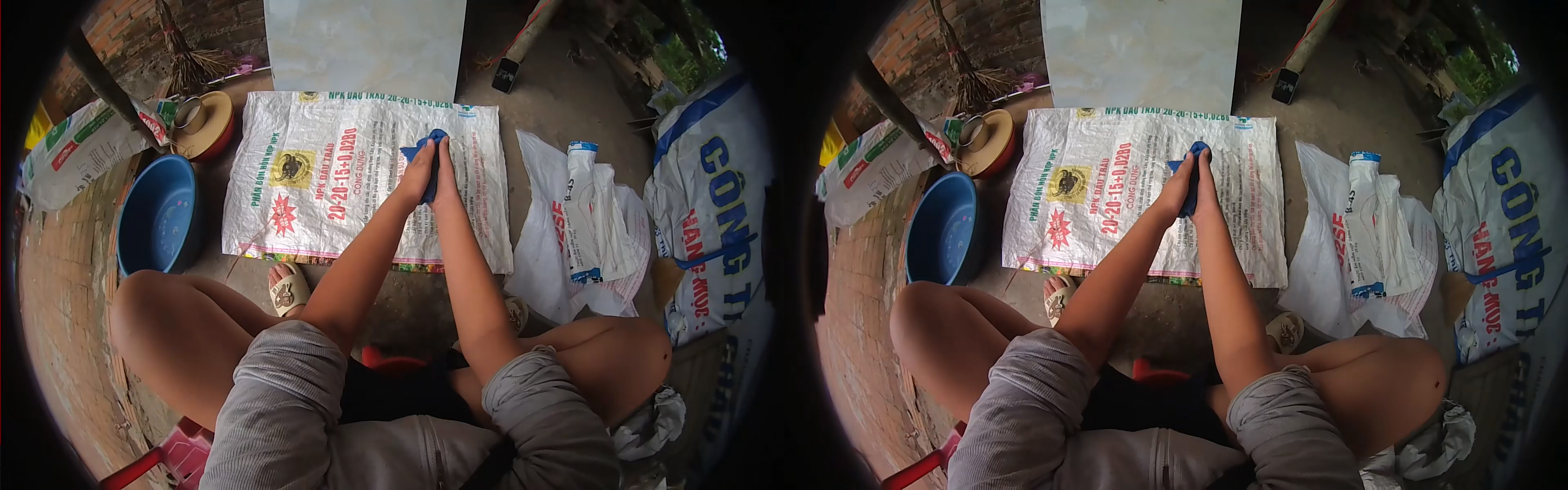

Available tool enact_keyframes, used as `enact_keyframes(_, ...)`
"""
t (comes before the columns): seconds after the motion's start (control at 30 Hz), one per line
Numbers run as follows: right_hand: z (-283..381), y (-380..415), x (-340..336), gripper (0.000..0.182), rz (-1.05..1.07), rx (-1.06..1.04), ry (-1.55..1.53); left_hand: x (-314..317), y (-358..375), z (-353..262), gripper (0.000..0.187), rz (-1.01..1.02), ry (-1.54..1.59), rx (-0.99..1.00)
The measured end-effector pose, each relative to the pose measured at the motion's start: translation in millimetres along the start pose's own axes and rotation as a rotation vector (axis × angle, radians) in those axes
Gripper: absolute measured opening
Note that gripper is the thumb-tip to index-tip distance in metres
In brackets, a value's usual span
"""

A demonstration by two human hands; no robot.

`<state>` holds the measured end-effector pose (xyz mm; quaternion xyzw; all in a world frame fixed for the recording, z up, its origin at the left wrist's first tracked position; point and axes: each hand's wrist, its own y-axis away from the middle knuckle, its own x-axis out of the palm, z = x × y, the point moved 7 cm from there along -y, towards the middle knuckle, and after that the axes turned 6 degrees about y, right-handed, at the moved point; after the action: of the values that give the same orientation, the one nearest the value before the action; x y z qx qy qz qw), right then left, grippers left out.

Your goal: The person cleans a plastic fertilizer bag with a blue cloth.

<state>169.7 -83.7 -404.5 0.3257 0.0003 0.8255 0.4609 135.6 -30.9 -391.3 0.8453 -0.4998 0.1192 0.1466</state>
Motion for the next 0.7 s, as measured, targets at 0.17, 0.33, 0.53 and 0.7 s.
enact_keyframes(0.17, 13, 17, 9, 0.068, 0.066, -0.016, -0.017, 8, -6, 6, 0.084, 0.081, -0.296, -0.095)
enact_keyframes(0.33, 4, -29, -14, 0.041, -0.087, -0.094, 0.058, -16, -6, 0, 0.066, -0.054, -0.396, 0.098)
enact_keyframes(0.53, 19, -1, 31, 0.062, -0.377, -0.933, 1.214, -120, -24, 31, 0.051, -0.502, -0.917, 0.124)
enact_keyframes(0.7, -150, -12, -16, 0.074, 0.391, -0.571, 1.81, -188, -15, 77, 0.054, -0.439, -1.58, 0.089)
